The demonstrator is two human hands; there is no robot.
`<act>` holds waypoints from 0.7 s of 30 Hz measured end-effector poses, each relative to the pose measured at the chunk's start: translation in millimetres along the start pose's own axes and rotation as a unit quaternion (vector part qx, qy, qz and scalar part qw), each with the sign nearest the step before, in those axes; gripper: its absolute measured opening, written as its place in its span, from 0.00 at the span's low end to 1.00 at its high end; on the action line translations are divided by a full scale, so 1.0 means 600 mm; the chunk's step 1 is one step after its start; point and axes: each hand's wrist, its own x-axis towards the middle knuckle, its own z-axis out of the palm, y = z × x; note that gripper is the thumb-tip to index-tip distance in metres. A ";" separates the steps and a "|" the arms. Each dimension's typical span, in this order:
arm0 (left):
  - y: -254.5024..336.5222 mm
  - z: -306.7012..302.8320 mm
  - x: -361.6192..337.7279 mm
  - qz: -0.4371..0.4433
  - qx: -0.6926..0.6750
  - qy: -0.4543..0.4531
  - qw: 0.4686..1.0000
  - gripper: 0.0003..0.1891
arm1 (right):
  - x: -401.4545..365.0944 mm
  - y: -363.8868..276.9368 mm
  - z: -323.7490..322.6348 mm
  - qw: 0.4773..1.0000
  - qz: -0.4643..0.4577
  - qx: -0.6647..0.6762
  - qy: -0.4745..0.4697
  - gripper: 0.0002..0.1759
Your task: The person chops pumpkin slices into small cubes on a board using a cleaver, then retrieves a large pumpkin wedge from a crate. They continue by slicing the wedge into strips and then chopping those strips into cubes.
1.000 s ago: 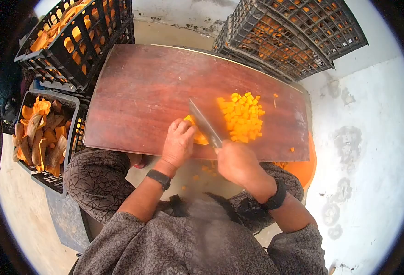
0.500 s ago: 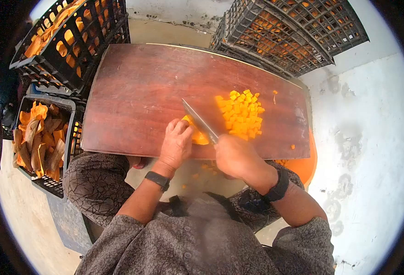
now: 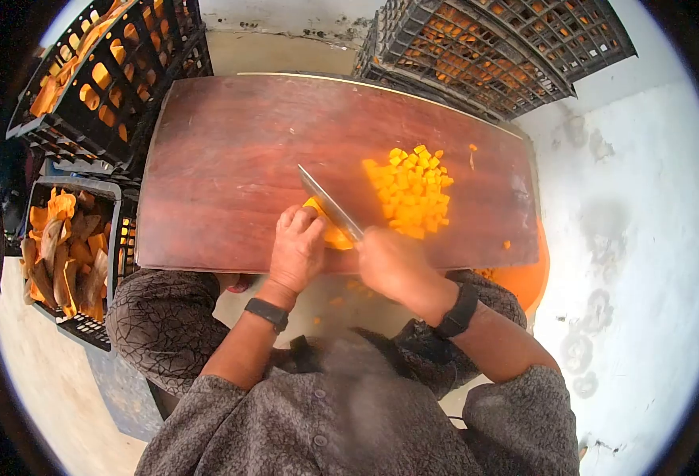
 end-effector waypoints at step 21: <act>0.001 0.002 0.005 -0.006 0.014 -0.008 1.000 0.13 | 0.017 0.040 0.049 0.999 -0.041 -0.016 0.025 0.11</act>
